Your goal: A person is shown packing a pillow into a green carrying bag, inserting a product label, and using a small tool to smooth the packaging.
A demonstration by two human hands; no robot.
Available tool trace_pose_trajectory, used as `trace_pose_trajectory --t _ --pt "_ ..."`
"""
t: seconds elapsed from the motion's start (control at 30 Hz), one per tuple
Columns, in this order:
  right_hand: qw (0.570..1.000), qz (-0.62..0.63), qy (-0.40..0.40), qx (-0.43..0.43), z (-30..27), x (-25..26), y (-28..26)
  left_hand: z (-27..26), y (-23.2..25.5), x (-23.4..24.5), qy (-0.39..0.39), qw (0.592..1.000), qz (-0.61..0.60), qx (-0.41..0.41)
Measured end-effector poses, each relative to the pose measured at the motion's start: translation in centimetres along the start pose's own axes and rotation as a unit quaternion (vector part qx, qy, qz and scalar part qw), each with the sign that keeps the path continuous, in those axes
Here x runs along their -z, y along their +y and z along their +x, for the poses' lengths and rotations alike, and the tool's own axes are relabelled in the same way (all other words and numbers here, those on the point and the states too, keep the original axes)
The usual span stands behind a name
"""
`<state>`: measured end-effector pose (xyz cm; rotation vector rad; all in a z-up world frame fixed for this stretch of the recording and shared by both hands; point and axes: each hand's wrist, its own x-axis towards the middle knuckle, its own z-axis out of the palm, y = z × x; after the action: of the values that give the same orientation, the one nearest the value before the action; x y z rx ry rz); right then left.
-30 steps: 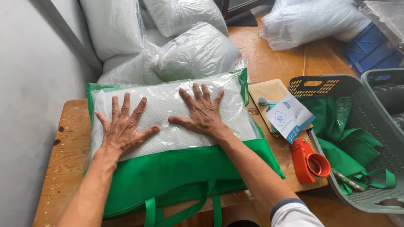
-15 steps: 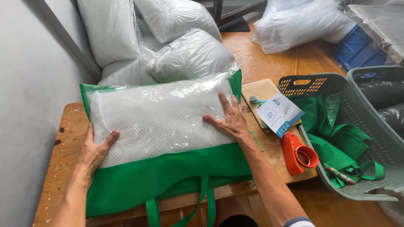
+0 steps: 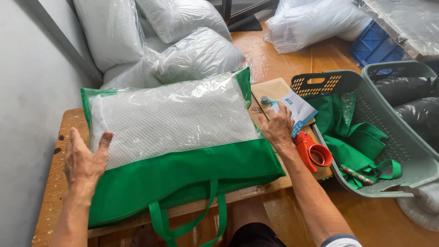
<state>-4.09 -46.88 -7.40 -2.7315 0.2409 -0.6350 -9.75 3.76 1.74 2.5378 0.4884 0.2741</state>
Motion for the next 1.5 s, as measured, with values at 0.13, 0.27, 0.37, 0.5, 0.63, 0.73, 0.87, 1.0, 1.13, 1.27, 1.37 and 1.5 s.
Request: trace_pose_trajectory --t 0.13,0.27,0.37,0.5,0.63,0.73,0.87,1.0,1.13,1.27,1.37,1.5 --pt "0.978 -0.114 -0.165 -0.059 -1.7 -1.6 3.6 -2.9 5.0 -0.9 -0.027 0.994 -0.017 -0.100" --pt "0.993 -0.107 -0.028 0.032 -5.0 -0.7 3.2 -8.4 9.6 -2.8 -0.086 0.961 -0.202 -0.171" --pt "0.971 -0.006 0.168 0.167 -8.8 3.9 -1.5 -11.1 10.1 -5.7 -0.091 0.943 -0.282 -0.153" --pt "0.903 0.176 0.207 0.334 -15.6 9.2 -6.9 -12.2 11.8 -4.2 -0.200 0.927 -0.315 -0.033" --pt "0.884 0.217 0.168 0.378 -20.7 9.1 -8.1 -13.4 13.8 -3.0 -0.343 0.859 -0.367 0.102" --pt "0.880 0.228 0.135 0.395 -22.6 8.3 -8.1 -14.1 12.6 -5.7 -0.302 0.842 -0.437 0.097" --pt "0.903 0.364 0.209 0.089 -24.1 7.3 -9.4 -14.6 12.0 -8.2 -0.213 0.760 -0.585 0.189" --pt "0.755 0.626 0.141 -0.137 -25.4 5.4 -9.5 -16.0 13.0 -8.3 -0.144 0.693 -0.685 0.170" --pt "0.581 0.773 -0.030 -0.254 -23.7 6.8 -11.8 -17.6 13.7 -9.8 -0.133 0.677 -0.703 0.174" --pt "0.515 0.774 -0.026 -0.368 -23.0 5.6 -10.2 -17.5 13.9 -9.7 -0.163 0.651 -0.699 0.245" --pt "0.456 0.839 -0.060 -0.291 -23.4 4.8 -7.4 -16.0 13.2 -9.3 -0.228 0.671 -0.666 0.233" --pt "0.238 0.938 -0.004 -0.252 -23.2 5.8 -6.8 -16.8 12.4 -11.1 -0.324 0.643 -0.664 0.202"
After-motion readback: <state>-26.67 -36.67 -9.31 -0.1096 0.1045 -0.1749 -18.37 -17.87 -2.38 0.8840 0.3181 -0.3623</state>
